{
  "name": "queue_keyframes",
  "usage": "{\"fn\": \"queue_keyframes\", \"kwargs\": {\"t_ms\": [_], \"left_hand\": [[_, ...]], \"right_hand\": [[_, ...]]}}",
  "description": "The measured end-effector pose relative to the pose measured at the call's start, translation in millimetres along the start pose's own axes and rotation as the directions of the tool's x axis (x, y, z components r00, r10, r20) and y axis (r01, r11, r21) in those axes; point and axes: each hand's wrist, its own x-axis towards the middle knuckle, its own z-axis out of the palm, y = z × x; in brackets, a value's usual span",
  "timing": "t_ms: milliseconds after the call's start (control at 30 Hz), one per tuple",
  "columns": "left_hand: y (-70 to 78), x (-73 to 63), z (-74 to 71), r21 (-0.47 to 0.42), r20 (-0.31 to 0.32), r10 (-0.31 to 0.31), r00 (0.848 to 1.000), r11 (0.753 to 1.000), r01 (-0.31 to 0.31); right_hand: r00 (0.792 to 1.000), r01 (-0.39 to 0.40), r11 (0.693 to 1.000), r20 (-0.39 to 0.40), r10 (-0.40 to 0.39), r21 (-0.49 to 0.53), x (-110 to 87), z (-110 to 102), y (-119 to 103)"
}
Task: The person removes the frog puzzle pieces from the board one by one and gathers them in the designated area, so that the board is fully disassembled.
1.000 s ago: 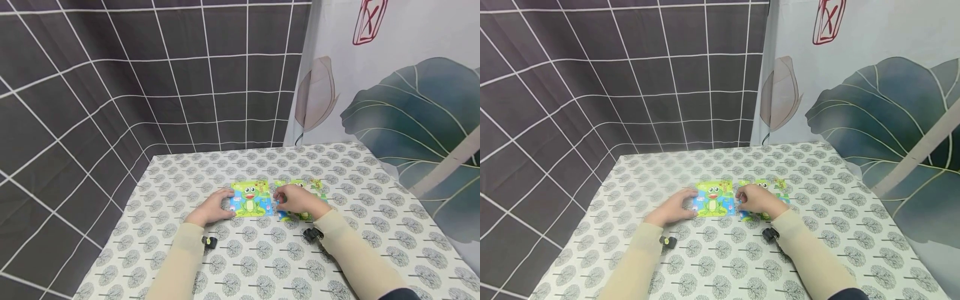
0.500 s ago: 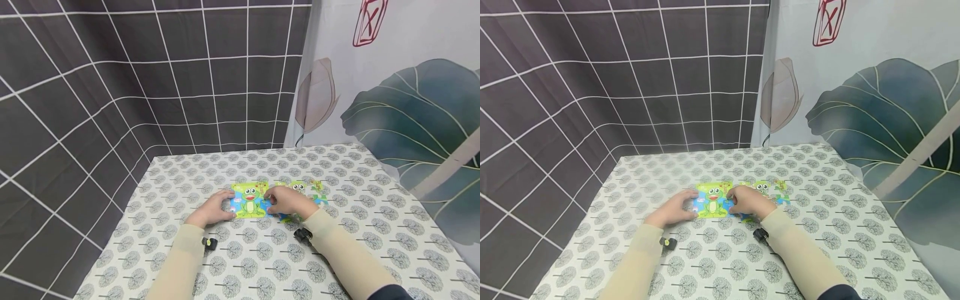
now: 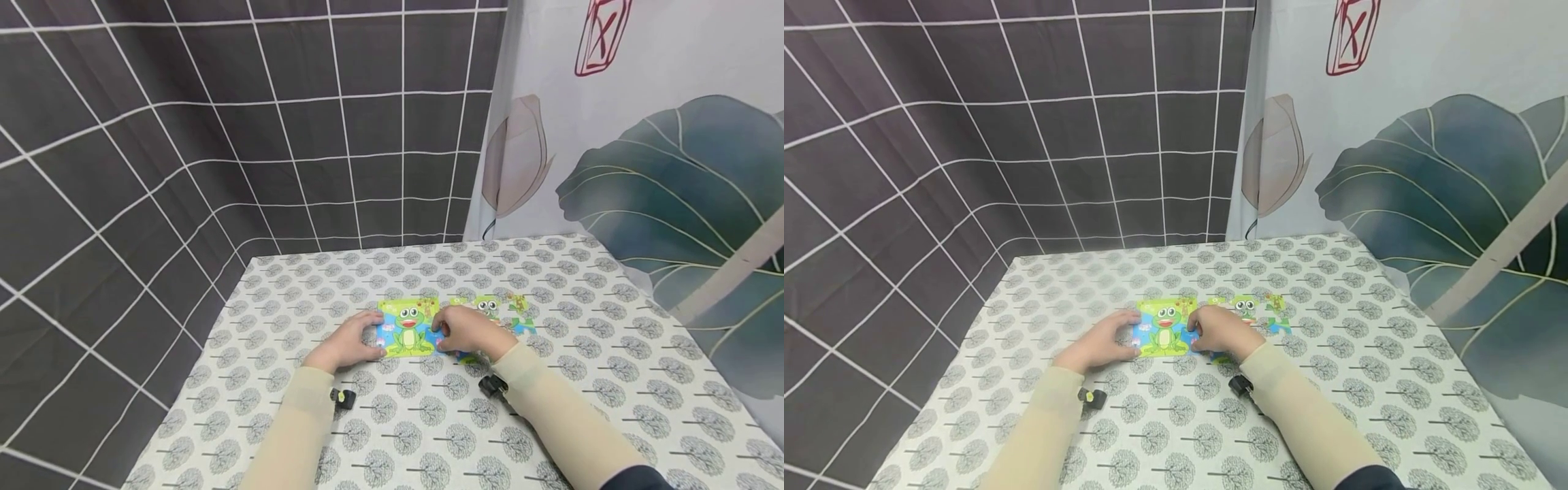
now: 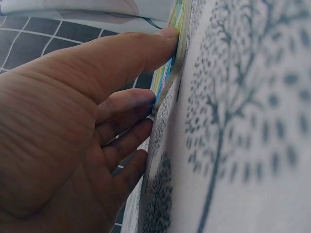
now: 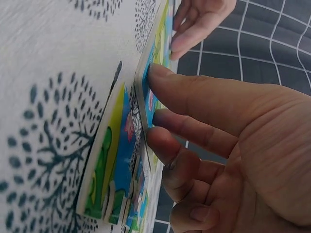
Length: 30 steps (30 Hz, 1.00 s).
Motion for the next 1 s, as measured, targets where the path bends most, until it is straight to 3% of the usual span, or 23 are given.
{"fn": "queue_keyframes", "kwargs": {"t_ms": [667, 1000], "left_hand": [[2.6, -1.4, 1.0, 0.011, 0.000, -0.012, 1.000, 1.000, 0.012], [1.9, -1.4, 0.4, 0.021, -0.004, -0.014, 1.000, 1.000, 0.014]], "right_hand": [[1.000, -0.012, 0.998, 0.013, 0.011, 0.060, -1.7, 1.8, -4.1], [1.000, -0.013, 0.993, -0.016, 0.015, 0.120, -0.4, 1.4, -4.1]]}}
